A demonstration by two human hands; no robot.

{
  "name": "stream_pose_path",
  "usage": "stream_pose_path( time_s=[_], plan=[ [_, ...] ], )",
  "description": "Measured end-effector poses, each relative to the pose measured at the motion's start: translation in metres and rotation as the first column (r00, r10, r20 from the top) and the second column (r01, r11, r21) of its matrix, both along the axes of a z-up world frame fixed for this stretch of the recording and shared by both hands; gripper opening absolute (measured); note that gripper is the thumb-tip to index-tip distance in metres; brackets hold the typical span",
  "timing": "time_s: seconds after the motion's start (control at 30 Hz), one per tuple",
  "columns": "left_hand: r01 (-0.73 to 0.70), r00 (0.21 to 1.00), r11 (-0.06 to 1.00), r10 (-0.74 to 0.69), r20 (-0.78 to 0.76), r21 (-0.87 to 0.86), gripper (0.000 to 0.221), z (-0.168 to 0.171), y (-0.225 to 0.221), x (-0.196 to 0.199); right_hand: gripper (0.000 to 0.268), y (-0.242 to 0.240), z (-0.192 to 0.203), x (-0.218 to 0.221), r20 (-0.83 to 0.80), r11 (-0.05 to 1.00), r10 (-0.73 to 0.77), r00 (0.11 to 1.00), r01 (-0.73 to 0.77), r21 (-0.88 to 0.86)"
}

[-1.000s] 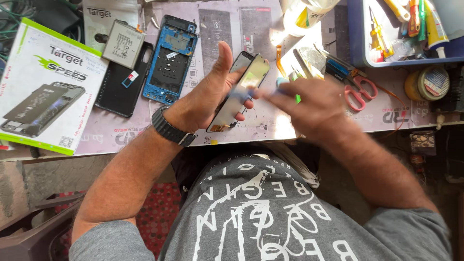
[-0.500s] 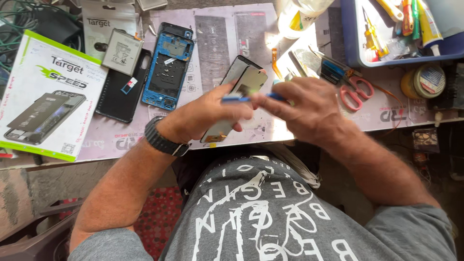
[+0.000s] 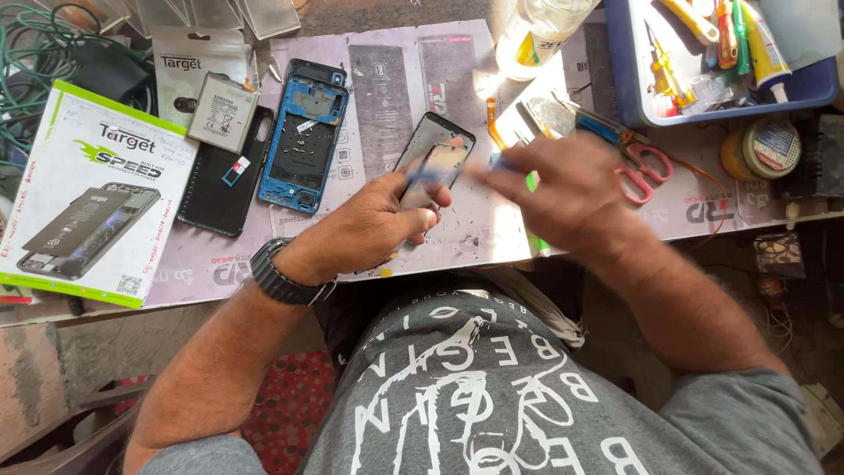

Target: The person cleans the back of a smartphone screen assembly with a small brush. Then the person applies adhesive from a tube along the edges of the screen assembly frame. The person places the cap back on the adhesive tube.

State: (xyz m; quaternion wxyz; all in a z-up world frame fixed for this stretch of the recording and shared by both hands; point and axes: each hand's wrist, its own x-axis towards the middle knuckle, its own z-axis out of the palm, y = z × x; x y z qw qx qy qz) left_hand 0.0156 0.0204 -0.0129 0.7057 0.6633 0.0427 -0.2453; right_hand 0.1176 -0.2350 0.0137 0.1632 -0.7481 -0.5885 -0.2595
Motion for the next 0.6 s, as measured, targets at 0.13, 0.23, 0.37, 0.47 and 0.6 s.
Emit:
stream_pose_path(
  time_s=[0.13, 0.23, 0.37, 0.47, 0.6],
  plan=[
    [-0.032, 0.996, 0.995, 0.040, 0.079, -0.095, 0.029, 0.003, -0.001, -0.001, 0.030, 0.009, 0.008, 0.000, -0.051, 0.996, 0.039, 0.998, -0.034, 0.087],
    [-0.035, 0.995, 0.996, 0.043, 0.090, -0.088, 0.039, 0.000, -0.004, 0.000, 0.039, 0.010, 0.011, -0.004, -0.056, 0.997, 0.012, 0.998, -0.007, 0.075],
    [-0.048, 0.990, 0.995, 0.059, 0.128, -0.083, 0.031, -0.002, -0.004, 0.000, 0.042, 0.016, 0.009, -0.005, -0.077, 0.992, 0.007, 0.997, 0.003, 0.126],
    [-0.051, 0.987, 0.991, 0.068, 0.144, -0.123, 0.047, -0.006, -0.006, 0.001, 0.044, 0.010, 0.003, -0.005, -0.146, 0.986, -0.022, 0.989, 0.046, 0.162],
    [0.003, 0.984, 1.000, -0.002, 0.177, -0.002, 0.043, -0.002, 0.000, -0.001, 0.043, 0.014, -0.005, -0.003, -0.303, 0.970, 0.054, 0.951, 0.022, 0.241]
  ],
)
